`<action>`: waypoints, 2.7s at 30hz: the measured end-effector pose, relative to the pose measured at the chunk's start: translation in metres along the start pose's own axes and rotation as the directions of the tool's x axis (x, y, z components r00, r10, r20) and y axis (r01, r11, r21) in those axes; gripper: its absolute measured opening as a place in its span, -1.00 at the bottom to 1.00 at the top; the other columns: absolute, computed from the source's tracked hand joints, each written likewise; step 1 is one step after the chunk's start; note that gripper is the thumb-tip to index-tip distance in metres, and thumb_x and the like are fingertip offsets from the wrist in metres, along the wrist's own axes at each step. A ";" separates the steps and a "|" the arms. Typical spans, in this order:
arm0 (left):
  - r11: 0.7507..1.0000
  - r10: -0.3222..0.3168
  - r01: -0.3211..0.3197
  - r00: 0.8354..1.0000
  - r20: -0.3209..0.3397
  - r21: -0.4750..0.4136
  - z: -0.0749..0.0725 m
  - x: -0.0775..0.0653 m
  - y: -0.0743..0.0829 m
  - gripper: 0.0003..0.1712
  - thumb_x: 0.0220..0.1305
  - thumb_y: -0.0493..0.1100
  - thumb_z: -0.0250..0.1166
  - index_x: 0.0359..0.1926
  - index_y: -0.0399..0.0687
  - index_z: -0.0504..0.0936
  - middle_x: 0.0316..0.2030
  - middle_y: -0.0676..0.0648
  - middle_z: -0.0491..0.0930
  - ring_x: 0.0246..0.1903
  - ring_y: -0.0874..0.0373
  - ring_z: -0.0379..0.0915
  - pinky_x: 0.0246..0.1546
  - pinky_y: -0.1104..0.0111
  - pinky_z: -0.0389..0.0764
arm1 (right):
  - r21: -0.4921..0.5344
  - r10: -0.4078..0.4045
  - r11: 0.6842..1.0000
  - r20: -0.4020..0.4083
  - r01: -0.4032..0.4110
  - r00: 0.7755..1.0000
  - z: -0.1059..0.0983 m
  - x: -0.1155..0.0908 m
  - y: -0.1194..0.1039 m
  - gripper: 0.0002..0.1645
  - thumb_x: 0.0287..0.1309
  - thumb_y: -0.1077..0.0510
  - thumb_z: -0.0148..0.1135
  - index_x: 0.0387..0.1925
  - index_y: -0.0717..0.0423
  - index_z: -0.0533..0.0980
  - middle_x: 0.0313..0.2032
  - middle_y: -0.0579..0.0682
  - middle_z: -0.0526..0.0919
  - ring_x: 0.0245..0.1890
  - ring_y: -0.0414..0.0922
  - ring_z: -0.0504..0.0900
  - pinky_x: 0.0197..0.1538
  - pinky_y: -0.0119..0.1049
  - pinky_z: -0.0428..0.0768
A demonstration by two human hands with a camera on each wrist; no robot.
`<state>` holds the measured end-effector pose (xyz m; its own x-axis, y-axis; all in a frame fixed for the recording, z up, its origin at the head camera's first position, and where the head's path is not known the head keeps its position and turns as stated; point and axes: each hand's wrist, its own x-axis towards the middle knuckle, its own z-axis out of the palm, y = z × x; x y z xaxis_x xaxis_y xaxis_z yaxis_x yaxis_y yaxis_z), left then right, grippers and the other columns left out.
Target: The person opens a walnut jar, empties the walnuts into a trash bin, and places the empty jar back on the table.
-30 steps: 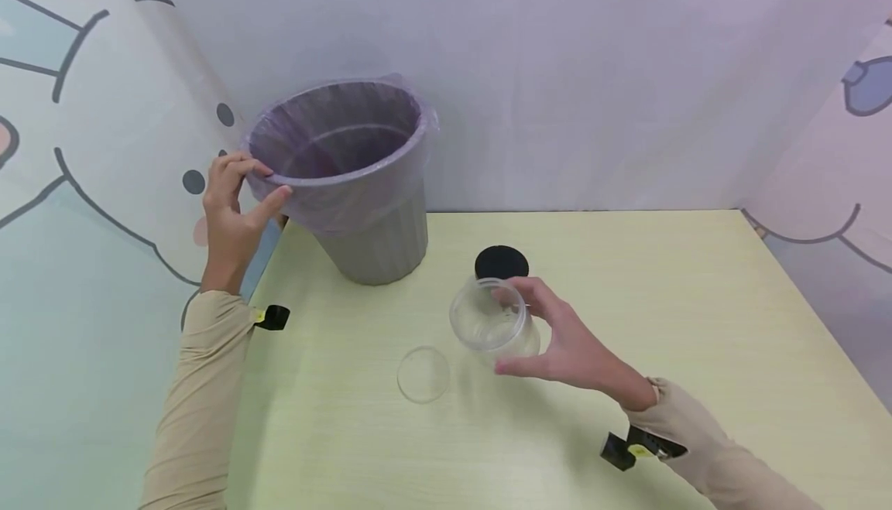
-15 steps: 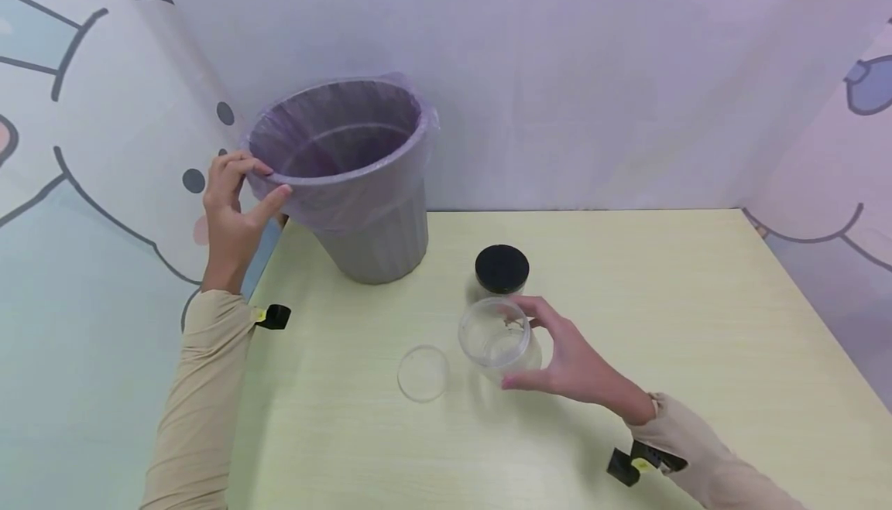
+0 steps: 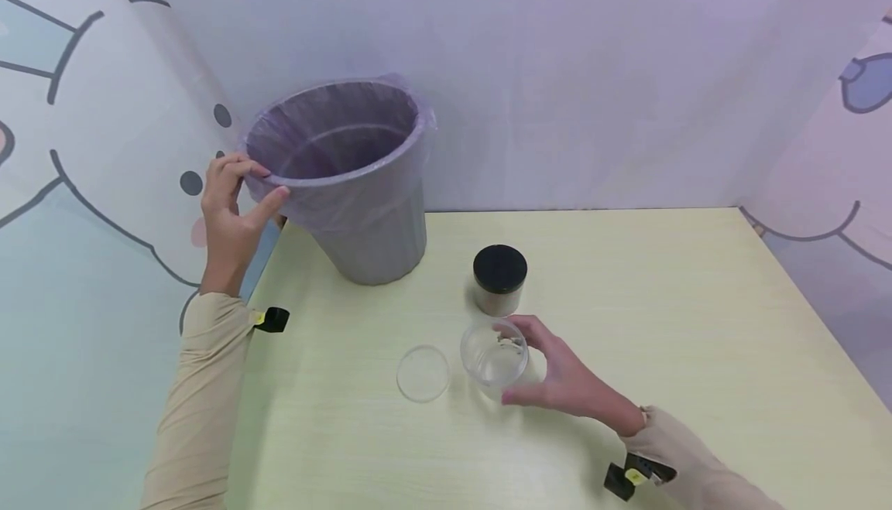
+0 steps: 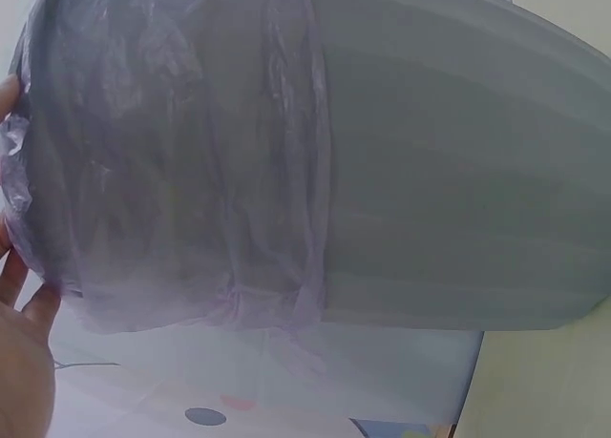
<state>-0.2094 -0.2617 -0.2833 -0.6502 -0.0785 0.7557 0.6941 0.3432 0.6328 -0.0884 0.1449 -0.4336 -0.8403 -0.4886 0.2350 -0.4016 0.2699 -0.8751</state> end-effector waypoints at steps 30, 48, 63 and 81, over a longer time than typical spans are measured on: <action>0.999 -0.044 0.045 0.997 -0.061 0.019 0.005 -0.010 0.007 -0.63 0.07 -0.42 0.32 -0.08 -0.53 0.51 0.08 -0.34 0.35 0.19 -0.10 0.21 0.26 0.24 0.23 | -0.031 0.046 0.998 -0.065 -0.048 0.997 0.041 -0.018 0.039 0.13 -0.47 0.12 0.66 0.21 0.10 0.22 0.15 -0.02 0.43 0.18 -0.02 0.40 0.20 -0.09 0.38; 0.972 -0.159 0.179 0.978 -0.137 0.149 0.010 -0.020 0.030 -0.62 0.11 -0.35 0.32 -0.02 -0.37 0.53 0.10 -0.14 0.43 0.19 0.14 0.26 0.19 0.24 0.34 | -0.076 0.062 0.995 -0.040 -0.065 0.997 0.016 -0.026 0.038 0.00 -0.40 0.60 0.32 0.22 0.21 0.23 0.18 0.18 0.39 0.20 0.10 0.39 0.14 -0.10 0.44; 0.969 -0.187 0.204 0.973 -0.133 0.138 0.023 -0.042 0.050 -0.57 0.09 -0.40 0.31 0.02 -0.41 0.50 0.05 -0.19 0.45 0.10 0.11 0.35 0.04 0.33 0.49 | -0.067 0.073 0.993 -0.253 -0.093 0.965 -0.037 -0.020 0.035 -0.16 -0.24 0.55 0.40 0.15 0.35 0.24 0.10 0.15 0.44 0.10 0.17 0.46 0.02 -0.04 0.51; 0.991 -0.124 0.119 0.989 0.080 0.066 0.046 -0.068 0.054 -0.51 0.02 -0.55 0.30 0.04 -0.51 0.44 0.03 -0.35 0.44 0.08 0.13 0.37 0.01 0.31 0.50 | -0.077 0.096 0.989 -0.294 -0.124 0.951 -0.059 0.005 0.050 -0.13 -0.14 0.26 0.50 0.20 0.26 0.24 0.12 0.15 0.43 0.12 0.18 0.44 0.06 0.00 0.49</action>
<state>-0.1413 -0.1948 -0.3081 -0.7539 -0.0454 0.6554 0.5898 0.3929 0.7056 -0.1338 0.2047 -0.4513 -0.9448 -0.1947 0.2637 -0.3214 0.3918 -0.8621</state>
